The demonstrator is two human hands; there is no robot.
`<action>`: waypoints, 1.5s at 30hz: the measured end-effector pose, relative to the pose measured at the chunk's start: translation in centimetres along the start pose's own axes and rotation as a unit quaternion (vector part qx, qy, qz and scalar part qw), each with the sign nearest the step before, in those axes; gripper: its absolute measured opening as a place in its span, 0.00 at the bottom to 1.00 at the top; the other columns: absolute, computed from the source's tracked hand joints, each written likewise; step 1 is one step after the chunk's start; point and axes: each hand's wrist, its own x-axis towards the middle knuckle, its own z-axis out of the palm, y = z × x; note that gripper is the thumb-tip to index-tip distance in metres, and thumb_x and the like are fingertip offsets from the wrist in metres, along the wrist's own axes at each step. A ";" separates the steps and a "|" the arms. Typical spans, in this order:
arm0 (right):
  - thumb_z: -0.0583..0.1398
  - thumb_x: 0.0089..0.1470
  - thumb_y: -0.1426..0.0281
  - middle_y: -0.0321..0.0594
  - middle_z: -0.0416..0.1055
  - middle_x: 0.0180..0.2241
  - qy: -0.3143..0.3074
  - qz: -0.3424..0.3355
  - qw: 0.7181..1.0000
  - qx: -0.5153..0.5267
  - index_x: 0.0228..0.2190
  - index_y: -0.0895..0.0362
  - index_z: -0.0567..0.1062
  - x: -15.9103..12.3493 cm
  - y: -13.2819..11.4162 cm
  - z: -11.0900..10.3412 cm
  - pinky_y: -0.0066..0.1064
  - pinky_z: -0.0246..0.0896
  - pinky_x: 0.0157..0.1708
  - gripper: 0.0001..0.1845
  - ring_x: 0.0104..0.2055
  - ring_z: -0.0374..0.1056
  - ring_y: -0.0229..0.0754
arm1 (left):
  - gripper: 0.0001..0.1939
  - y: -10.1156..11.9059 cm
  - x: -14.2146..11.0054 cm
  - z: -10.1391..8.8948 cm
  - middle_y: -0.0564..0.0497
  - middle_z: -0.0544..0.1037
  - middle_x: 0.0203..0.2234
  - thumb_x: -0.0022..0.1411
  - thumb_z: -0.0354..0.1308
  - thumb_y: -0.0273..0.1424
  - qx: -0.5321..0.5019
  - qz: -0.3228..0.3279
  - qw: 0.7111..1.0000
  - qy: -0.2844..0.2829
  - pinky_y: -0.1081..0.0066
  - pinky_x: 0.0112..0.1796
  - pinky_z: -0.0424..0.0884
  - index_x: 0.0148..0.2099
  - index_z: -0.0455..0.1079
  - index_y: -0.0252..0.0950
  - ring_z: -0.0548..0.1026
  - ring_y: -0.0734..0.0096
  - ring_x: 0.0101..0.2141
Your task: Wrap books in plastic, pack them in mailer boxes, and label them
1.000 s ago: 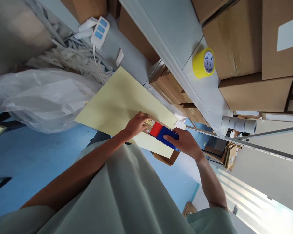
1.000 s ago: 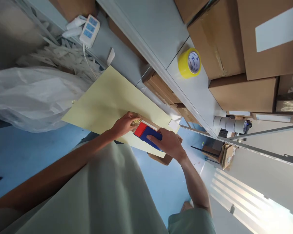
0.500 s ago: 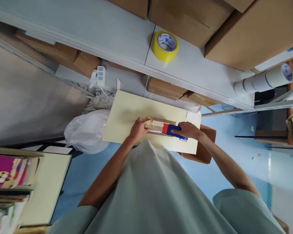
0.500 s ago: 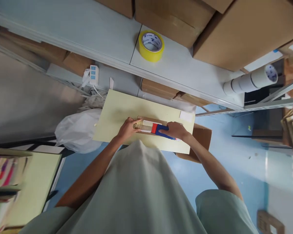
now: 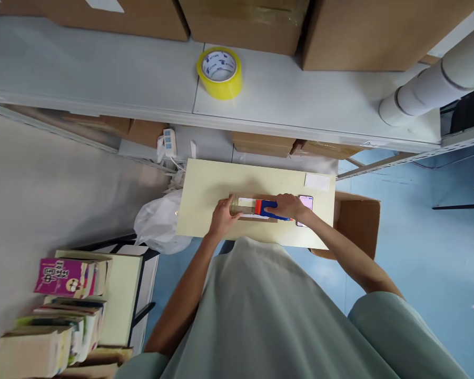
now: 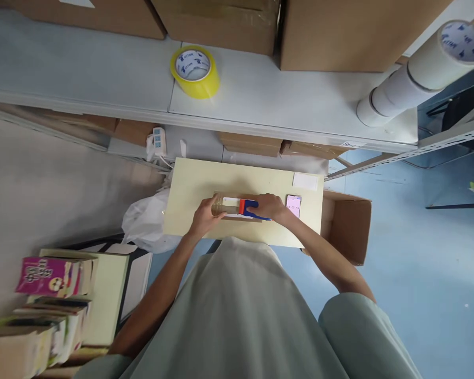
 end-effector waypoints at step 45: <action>0.59 0.70 0.64 0.62 0.82 0.36 0.105 0.088 0.989 -0.048 0.49 0.67 0.80 -1.3 5.4 7.5 0.39 0.70 0.35 0.19 0.39 0.82 0.58 | 0.59 4.3 0.8 8.5 0.12 0.61 0.68 0.73 0.39 0.64 0.171 -0.115 0.965 0.163 0.39 0.67 0.62 0.78 0.41 0.09 0.68 0.28 0.65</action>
